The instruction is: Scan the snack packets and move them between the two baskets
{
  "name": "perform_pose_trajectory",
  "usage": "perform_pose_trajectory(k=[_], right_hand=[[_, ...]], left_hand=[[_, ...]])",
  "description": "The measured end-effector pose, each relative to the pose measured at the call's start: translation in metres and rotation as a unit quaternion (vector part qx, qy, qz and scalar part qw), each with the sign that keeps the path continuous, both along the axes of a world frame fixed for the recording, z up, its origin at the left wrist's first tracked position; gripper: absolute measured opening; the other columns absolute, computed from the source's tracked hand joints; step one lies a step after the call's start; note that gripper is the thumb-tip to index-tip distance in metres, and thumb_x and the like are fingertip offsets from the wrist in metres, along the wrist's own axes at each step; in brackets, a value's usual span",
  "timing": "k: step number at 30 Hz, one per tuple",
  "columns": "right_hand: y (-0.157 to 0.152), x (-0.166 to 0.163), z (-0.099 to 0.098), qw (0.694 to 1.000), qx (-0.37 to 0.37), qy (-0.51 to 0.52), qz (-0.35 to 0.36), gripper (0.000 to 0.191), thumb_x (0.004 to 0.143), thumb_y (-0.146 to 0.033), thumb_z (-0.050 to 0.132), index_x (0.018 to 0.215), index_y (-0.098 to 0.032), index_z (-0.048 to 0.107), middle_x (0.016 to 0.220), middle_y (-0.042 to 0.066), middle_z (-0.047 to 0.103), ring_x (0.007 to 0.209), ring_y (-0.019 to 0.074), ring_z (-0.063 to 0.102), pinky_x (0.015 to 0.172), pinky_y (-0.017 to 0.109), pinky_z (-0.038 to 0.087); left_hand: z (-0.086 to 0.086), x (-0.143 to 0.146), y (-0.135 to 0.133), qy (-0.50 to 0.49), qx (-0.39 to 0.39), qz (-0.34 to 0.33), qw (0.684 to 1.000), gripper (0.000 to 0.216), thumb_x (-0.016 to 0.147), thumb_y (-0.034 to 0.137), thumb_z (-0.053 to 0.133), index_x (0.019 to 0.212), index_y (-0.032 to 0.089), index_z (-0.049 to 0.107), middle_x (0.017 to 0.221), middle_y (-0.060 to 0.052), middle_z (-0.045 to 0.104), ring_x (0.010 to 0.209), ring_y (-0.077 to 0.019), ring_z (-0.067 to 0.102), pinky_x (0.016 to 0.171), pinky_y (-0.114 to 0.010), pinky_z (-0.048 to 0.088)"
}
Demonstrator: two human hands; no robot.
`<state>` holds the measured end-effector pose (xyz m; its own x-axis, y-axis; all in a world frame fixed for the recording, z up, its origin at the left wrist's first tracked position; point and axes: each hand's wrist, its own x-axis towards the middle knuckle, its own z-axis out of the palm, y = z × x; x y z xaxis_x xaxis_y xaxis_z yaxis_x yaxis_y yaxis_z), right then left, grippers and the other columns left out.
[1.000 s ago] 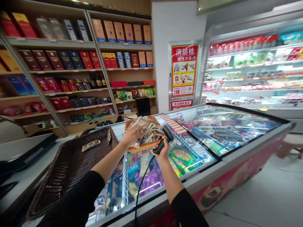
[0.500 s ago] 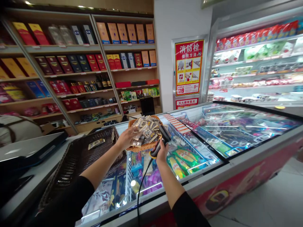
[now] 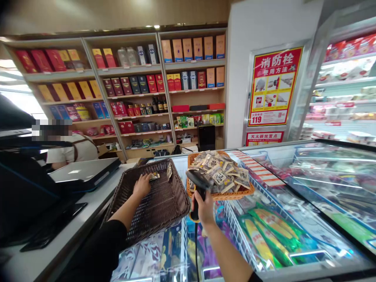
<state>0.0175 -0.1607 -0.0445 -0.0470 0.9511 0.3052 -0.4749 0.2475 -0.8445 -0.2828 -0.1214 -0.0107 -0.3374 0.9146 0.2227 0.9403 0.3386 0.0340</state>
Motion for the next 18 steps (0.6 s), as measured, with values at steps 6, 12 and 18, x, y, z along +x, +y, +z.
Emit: perform_pose_trajectory(k=[6, 12, 18], right_hand=[[-0.001, 0.002, -0.002, 0.999, 0.004, -0.027, 0.020, 0.028, 0.080, -0.045, 0.064, 0.078, -0.021, 0.050, 0.055, -0.005, 0.056, 0.035, 0.0093, 0.047, 0.035, 0.022, 0.039], [0.001, 0.005, -0.002, 0.999, 0.022, -0.018, 0.018, 0.030, 0.079, -0.045, 0.063, 0.074, -0.021, 0.047, 0.055, -0.005, 0.056, 0.034, 0.0087, 0.047, 0.034, 0.022, 0.038], [-0.002, 0.013, 0.001, 0.997, 0.039, -0.066, 0.013, 0.028, 0.080, -0.045, 0.060, 0.073, -0.022, 0.047, 0.049, -0.005, 0.054, 0.034, 0.0109, 0.046, 0.037, 0.024, 0.039]], left_hand=[[-0.006, -0.005, 0.003, 0.000, -0.010, -0.005, 1.000, 0.036, 0.088, 0.017, 0.037, 0.118, 0.013, 0.057, 0.114, -0.018, 0.061, 0.102, -0.0287, 0.060, 0.089, -0.042, 0.044], [0.022, 0.022, 0.005, -0.342, 0.170, -0.021, 0.924, 0.018, 0.084, 0.019, 0.052, 0.095, 0.014, 0.066, 0.098, -0.013, 0.068, 0.101, -0.0263, 0.061, 0.085, -0.034, 0.047], [0.040, 0.066, -0.006, -0.721, 0.244, -0.070, 0.645, 0.021, 0.084, 0.029, 0.060, 0.096, 0.013, 0.062, 0.096, -0.010, 0.069, 0.083, -0.0162, 0.066, 0.076, -0.031, 0.056]])
